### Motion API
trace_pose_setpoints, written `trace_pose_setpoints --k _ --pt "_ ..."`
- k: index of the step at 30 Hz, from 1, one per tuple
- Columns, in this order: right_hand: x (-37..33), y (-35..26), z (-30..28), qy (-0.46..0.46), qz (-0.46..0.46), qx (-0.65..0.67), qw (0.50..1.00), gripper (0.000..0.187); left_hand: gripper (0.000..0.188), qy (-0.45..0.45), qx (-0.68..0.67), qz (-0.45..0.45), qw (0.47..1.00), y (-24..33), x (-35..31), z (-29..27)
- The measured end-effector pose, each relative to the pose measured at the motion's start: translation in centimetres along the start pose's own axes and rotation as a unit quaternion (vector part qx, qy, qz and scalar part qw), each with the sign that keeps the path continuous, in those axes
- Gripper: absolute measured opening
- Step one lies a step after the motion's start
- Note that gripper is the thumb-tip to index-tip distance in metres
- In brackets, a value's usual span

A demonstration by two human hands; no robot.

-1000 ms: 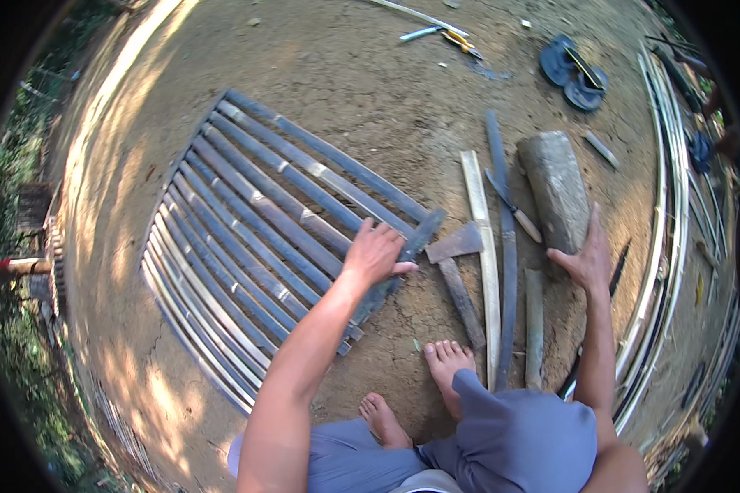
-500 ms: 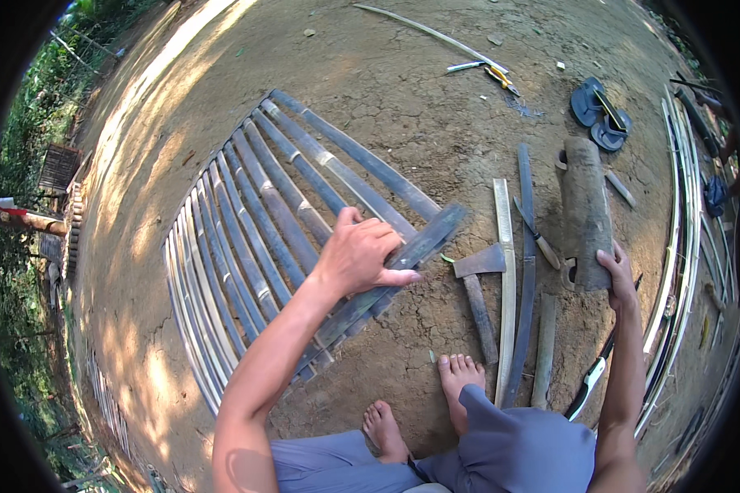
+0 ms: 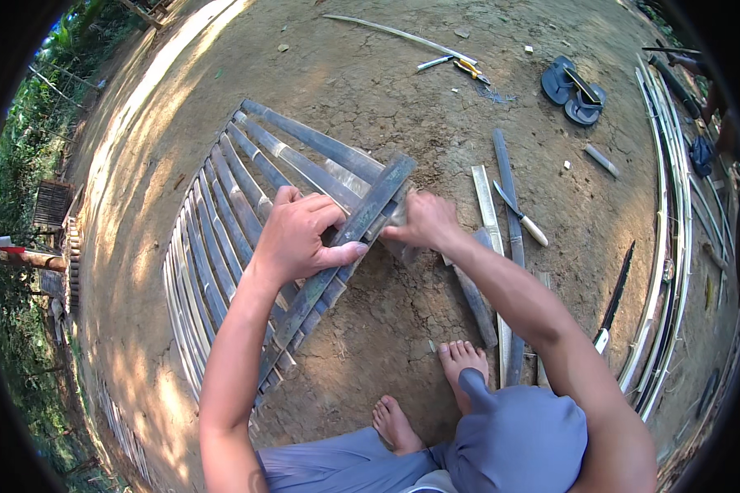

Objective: The person assembles a bamboo panel by inserting bamboo strips into a frame, marking them with a knife, and securing them using a small axe and hand saw.

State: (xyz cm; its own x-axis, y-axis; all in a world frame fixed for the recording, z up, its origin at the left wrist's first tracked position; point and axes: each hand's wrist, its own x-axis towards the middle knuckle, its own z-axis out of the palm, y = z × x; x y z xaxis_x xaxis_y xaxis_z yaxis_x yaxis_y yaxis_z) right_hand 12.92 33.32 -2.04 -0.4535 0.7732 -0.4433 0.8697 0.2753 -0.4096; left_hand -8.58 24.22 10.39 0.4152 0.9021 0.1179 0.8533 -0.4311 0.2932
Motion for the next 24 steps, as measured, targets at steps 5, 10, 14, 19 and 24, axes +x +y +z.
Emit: trace_pose_setpoints --k 5,10,14,19,24 --pt "-6.4 5.7 5.9 0.205 -0.099 -0.075 0.971 0.095 0.053 -0.009 0.036 0.03 0.999 0.7 0.9 6.2" --pt "-13.3 12.3 5.3 0.156 -0.054 0.018 0.986 0.081 0.057 -0.034 0.036 0.015 0.999 0.5 0.9 11.4" --pt "-10.5 11.3 6.4 0.204 -0.112 0.03 0.972 0.083 0.057 0.022 0.024 0.012 0.999 -0.5 -0.9 12.2" --pt "-0.7 8.5 10.2 0.223 -0.217 0.054 0.949 0.062 0.057 0.034 0.04 0.03 0.998 0.1 0.8 9.6" --pt "2.8 6.9 12.5 0.337 -0.339 -0.033 0.877 0.054 0.063 0.023 0.071 -0.04 0.996 0.1 -0.2 10.2"
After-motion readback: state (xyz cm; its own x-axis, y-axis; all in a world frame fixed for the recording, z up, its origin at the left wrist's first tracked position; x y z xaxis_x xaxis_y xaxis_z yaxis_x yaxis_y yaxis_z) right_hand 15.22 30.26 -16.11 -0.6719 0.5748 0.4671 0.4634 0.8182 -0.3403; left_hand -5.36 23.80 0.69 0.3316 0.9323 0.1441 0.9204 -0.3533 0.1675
